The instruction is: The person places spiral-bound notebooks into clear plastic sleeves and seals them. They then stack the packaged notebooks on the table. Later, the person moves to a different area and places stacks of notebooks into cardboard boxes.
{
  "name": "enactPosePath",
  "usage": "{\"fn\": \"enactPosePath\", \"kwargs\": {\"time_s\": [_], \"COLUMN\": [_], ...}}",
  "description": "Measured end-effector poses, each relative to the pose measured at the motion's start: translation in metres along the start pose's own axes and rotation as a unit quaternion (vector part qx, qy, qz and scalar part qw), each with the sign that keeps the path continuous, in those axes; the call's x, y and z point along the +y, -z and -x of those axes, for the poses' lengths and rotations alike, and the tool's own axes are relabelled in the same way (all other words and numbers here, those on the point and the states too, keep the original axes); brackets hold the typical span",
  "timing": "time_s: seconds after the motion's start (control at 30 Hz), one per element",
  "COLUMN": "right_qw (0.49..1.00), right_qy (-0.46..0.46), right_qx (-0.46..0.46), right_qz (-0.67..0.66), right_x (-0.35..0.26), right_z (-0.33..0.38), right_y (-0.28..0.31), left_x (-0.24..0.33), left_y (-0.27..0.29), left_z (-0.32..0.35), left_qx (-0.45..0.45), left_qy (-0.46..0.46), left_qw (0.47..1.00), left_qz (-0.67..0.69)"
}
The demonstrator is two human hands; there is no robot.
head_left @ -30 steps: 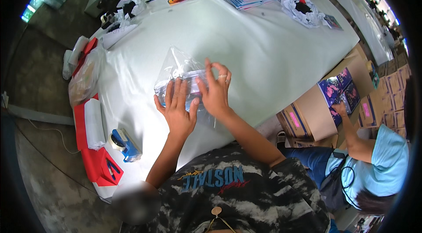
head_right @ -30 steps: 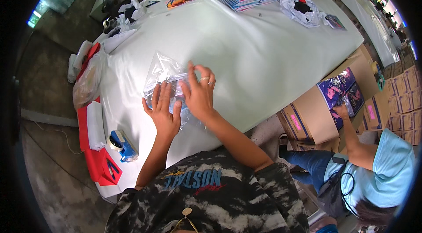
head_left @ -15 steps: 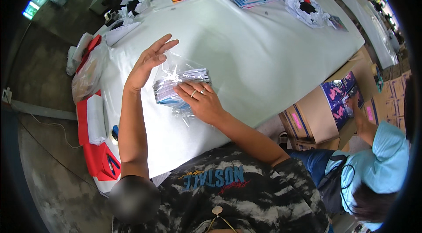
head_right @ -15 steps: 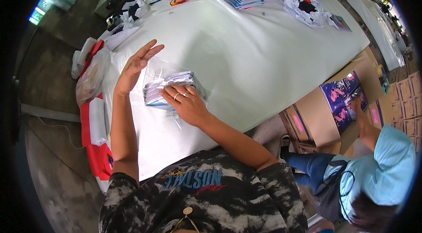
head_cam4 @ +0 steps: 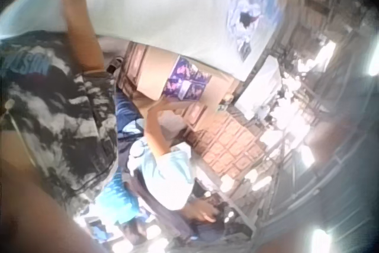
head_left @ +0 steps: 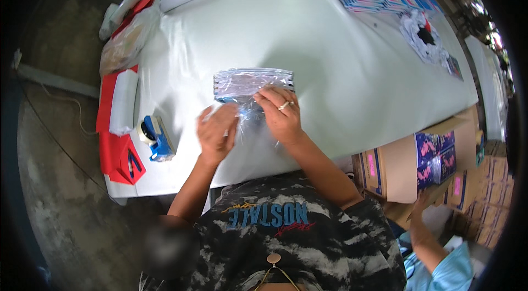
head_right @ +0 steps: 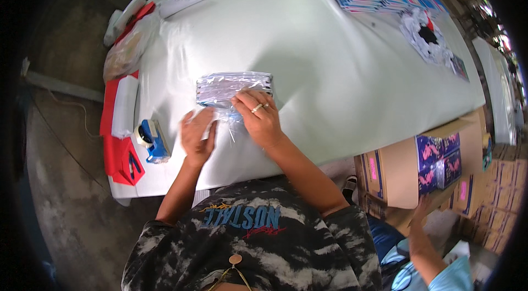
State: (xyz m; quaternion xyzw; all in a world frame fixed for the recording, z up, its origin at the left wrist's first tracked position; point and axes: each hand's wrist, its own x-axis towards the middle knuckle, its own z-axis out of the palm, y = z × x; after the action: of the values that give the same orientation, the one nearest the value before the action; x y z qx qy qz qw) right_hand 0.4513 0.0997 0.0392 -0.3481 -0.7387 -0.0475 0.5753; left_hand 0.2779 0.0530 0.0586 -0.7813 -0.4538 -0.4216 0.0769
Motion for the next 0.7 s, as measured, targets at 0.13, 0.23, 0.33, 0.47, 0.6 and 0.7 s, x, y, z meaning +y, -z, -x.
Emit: {"fn": "enactPosePath", "kwargs": {"time_s": [0.13,0.23,0.33,0.47,0.6,0.7], "right_qw": [0.999,0.999,0.999,0.999,0.998,0.998], "right_qy": [0.034,0.038,0.031,0.038,0.04,0.032], "right_qx": [0.014,0.009,-0.017,-0.029,-0.026,-0.041], "right_qz": [-0.003,-0.015,-0.002,0.01,0.036,0.026], "right_x": [0.006,0.001,-0.001,0.001,0.003,0.003], "right_z": [0.001,0.0,-0.003,0.001,0.004,0.005], "right_y": [0.002,-0.002,0.003,0.003,0.001,0.001], "left_x": [-0.074,-0.145,-0.148,-0.137,-0.092,-0.114], "left_y": [0.078,0.139,0.149,0.155,0.152,0.147], "left_z": [0.056,0.154,0.147,0.162,0.198,0.223], "left_qx": [0.169,0.058,-0.036,0.034,0.135,0.118], "left_qy": [0.301,0.655,0.786,0.727,0.657,0.665], "left_qw": [0.905,0.725,0.604,0.622,0.625,0.733], "left_qz": [-0.248,-0.206,0.123,0.288,0.399,-0.088]}}
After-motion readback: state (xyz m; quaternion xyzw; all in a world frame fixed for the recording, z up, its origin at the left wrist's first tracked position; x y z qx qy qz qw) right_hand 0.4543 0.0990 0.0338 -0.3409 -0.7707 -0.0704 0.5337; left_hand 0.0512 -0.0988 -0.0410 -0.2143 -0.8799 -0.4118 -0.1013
